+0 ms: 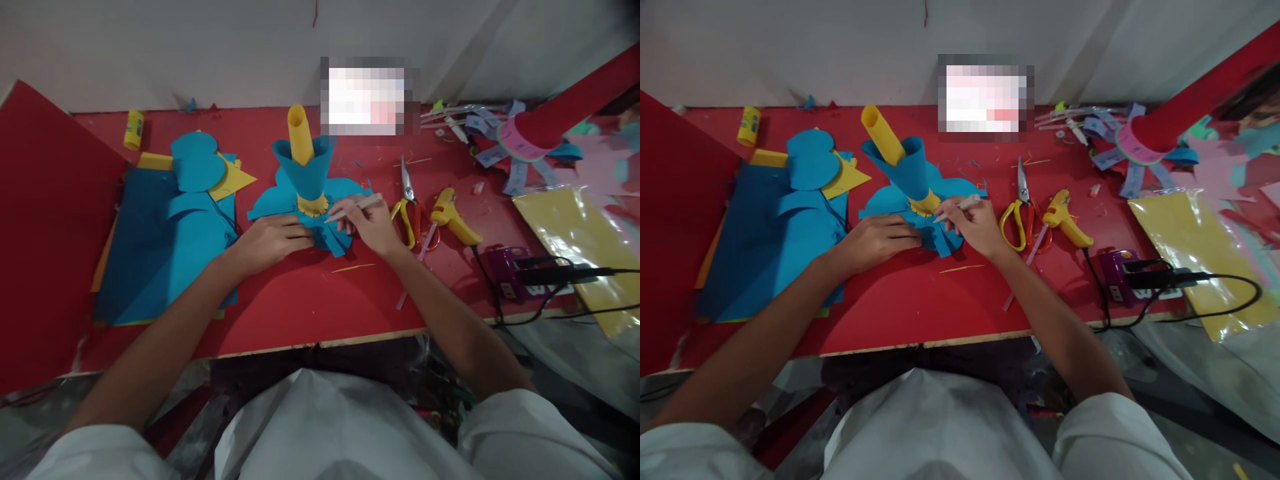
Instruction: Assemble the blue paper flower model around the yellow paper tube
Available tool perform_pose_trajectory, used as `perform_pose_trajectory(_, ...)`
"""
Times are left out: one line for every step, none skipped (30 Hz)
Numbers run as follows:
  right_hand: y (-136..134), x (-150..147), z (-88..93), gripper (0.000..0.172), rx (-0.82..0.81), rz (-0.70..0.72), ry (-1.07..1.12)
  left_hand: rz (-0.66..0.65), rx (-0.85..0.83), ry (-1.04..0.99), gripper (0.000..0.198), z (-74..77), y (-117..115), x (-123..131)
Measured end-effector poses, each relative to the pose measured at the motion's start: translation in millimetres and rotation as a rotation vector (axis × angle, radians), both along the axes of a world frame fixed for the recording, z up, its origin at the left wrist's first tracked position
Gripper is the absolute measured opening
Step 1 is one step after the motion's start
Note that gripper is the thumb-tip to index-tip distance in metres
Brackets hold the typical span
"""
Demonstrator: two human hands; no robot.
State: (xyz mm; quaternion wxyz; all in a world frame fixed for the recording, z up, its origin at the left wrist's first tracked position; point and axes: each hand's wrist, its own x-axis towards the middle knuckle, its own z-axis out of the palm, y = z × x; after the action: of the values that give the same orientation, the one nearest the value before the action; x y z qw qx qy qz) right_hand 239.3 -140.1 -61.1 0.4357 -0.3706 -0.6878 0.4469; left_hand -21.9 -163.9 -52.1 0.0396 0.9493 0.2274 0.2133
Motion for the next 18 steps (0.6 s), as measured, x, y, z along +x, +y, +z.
perform_pose_trajectory(0.3,-0.6,-0.4,0.05,-0.004,0.028,-0.01,-0.007,-0.009,-0.007,0.029,0.4,0.5,-1.0)
perform_pose_trajectory(0.2,-1.2,-0.4,0.048,-0.005,0.047,-0.011,-0.012,-0.008,-0.001,0.029,0.9,1.0,-2.0)
perform_pose_trajectory(-0.2,-1.7,-0.1,0.045,0.0,0.057,-0.001,-0.019,0.004,0.013,0.03,1.3,1.6,-3.0)
perform_pose_trajectory(-0.7,-2.1,0.3,0.042,0.009,0.059,0.013,-0.026,0.023,0.032,0.03,1.7,2.1,-3.8)
perform_pose_trajectory(-1.2,-2.3,0.7,0.039,0.022,0.055,0.028,-0.031,0.044,0.05,0.031,1.7,2.5,-4.4)
perform_pose_trajectory(-1.5,-2.3,0.8,0.036,0.036,0.052,0.036,-0.034,0.066,0.065,0.031,1.4,2.8,-4.6)
perform_pose_trajectory(-1.5,-2.1,0.7,0.034,0.052,0.051,0.038,-0.029,0.085,0.073,0.029,0.6,3.0,-4.4)
perform_pose_trajectory(-1.2,-1.8,0.4,0.033,0.068,0.054,0.029,-0.016,0.099,0.074,0.027,-0.6,3.0,-3.9)
perform_pose_trajectory(-0.6,-1.6,-0.2,0.032,0.086,0.061,0.006,0.005,0.108,0.071,0.026,-2.2,2.9,-3.2)
perform_pose_trajectory(0.2,-1.5,-1.0,0.032,0.105,0.072,-0.024,0.032,0.114,0.066,0.026,-3.9,2.6,-2.3)
perform_pose_trajectory(0.9,-1.5,-1.7,0.032,0.127,0.084,-0.054,0.062,0.12,0.06,0.027,-5.5,2.2,-1.4)
perform_pose_trajectory(1.6,-1.6,-2.3,0.033,0.146,0.097,-0.083,0.09,0.123,0.059,0.027,-7.0,1.8,-0.6)
perform_pose_trajectory(2.0,-1.8,-2.8,0.033,0.158,0.107,-0.108,0.114,0.127,0.063,0.027,-8.0,1.3,0.0)
perform_pose_trajectory(2.3,-2.0,-3.1,0.034,0.156,0.112,-0.127,0.135,0.13,0.074,0.027,-8.6,0.9,0.4)
perform_pose_trajectory(2.4,-2.2,-3.3,0.034,0.138,0.109,-0.138,0.152,0.131,0.088,0.027,-8.7,0.5,0.7)
perform_pose_trajectory(2.4,-2.3,-3.3,0.034,0.108,0.106,-0.144,0.166,0.128,0.104,0.026,-8.5,0.2,0.8)
perform_pose_trajectory(2.4,-2.5,-3.4,0.034,0.074,0.097,-0.149,0.175,0.127,0.117,0.027,-8.0,0.0,0.9)
perform_pose_trajectory(2.5,-2.6,-3.6,0.034,0.044,0.083,-0.152,0.179,0.127,0.126,0.027,-7.4,-0.2,1.0)
